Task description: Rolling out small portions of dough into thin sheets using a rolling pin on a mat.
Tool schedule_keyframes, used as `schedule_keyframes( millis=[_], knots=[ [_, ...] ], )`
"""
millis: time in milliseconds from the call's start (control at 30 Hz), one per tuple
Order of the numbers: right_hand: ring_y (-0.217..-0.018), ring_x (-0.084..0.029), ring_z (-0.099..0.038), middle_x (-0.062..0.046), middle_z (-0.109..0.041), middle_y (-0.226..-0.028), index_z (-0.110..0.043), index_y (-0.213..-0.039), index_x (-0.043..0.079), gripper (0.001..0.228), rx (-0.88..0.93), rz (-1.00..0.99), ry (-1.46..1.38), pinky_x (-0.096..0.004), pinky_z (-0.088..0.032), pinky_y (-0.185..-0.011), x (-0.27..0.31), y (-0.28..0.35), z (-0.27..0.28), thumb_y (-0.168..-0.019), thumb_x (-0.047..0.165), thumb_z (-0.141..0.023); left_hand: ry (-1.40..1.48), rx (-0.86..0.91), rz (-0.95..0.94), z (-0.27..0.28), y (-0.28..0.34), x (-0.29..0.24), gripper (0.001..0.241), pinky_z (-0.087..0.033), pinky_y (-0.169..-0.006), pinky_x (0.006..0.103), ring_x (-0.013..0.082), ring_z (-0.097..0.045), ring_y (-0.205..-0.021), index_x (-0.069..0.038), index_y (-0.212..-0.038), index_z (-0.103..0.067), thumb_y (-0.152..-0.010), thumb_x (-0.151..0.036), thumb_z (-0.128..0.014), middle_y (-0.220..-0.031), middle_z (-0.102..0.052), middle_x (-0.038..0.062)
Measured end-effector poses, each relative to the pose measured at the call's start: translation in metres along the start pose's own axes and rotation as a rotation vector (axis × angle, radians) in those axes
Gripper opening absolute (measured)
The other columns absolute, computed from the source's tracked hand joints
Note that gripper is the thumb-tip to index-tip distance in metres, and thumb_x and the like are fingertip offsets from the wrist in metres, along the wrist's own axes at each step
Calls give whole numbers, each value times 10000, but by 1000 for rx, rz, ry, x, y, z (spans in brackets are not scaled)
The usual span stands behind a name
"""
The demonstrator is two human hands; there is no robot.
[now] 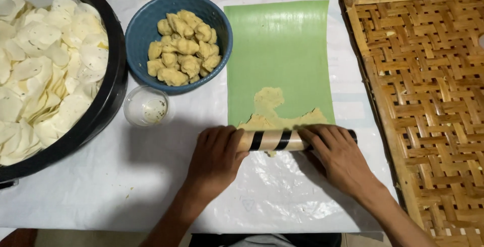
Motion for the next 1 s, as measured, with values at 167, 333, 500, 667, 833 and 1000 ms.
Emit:
schedule_keyframes(
  millis=[167,333,500,667,833,1000],
  knots=[
    [-1329,-367,-541,-196,-576,-1374,-594,-1260,40,530,-35,-61,-172,-492,-422,-1108,-22,-37,-18,-918,443,-635,11,-75,8,-22,-39,28,511,-437,-1041,596,445,-597,-1187,26,-1198,-608,-1029,-455,-574,-1234,-589,263],
    [-1480,-326,-440,-204,-528,-1529,-486,-1521,38,581,-163,-144,62,-454,-290,-1228,-13,-50,-21,-1102,397,-307,75,105,195,-30,-53,35,543,-271,-1188,611,506,-417,-1424,132,-1400,-479,-1076,-304,-494,-1456,-477,357],
    [-1521,-380,-395,-240,-456,-1587,-384,-1540,-50,613,-142,-172,-59,-523,-269,-1270,14,-12,-25,-1089,347,-263,-148,83,161,-29,-17,9,608,-320,-1250,507,395,-411,-1496,94,-1519,-410,-1066,-310,-450,-1584,-441,272],
    [-1507,-341,-412,-200,-433,-1614,-401,-1548,-39,567,-165,-174,16,-452,-288,-1260,36,49,-42,-1045,213,-470,-268,129,174,-39,37,-23,704,-342,-1217,510,336,-392,-1522,28,-1572,-332,-1099,-491,-384,-1629,-406,200],
    [-1223,-281,-636,-123,-672,-1324,-647,-1304,44,374,-225,-298,-348,-387,-507,-1021,37,55,18,-964,193,-600,-145,-22,178,-38,80,-41,536,-371,-1148,457,285,-531,-1382,-87,-1446,-527,-1033,-418,-611,-1479,-559,135],
    [-1196,-203,-713,-129,-766,-1244,-621,-1227,33,337,-101,-1090,-1103,-315,-527,-1080,-23,63,11,-904,127,-641,-41,-25,139,-13,84,-31,396,-445,-1025,472,270,-634,-1156,-113,-1248,-676,-1017,-428,-609,-1245,-667,90]
  ],
)
Point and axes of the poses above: each hand's wrist, its own y-axis away from the middle knuckle, its own z-axis out of the back of the hand, x = y × z, the point moved 7 cm from there along -y, towards the middle knuckle
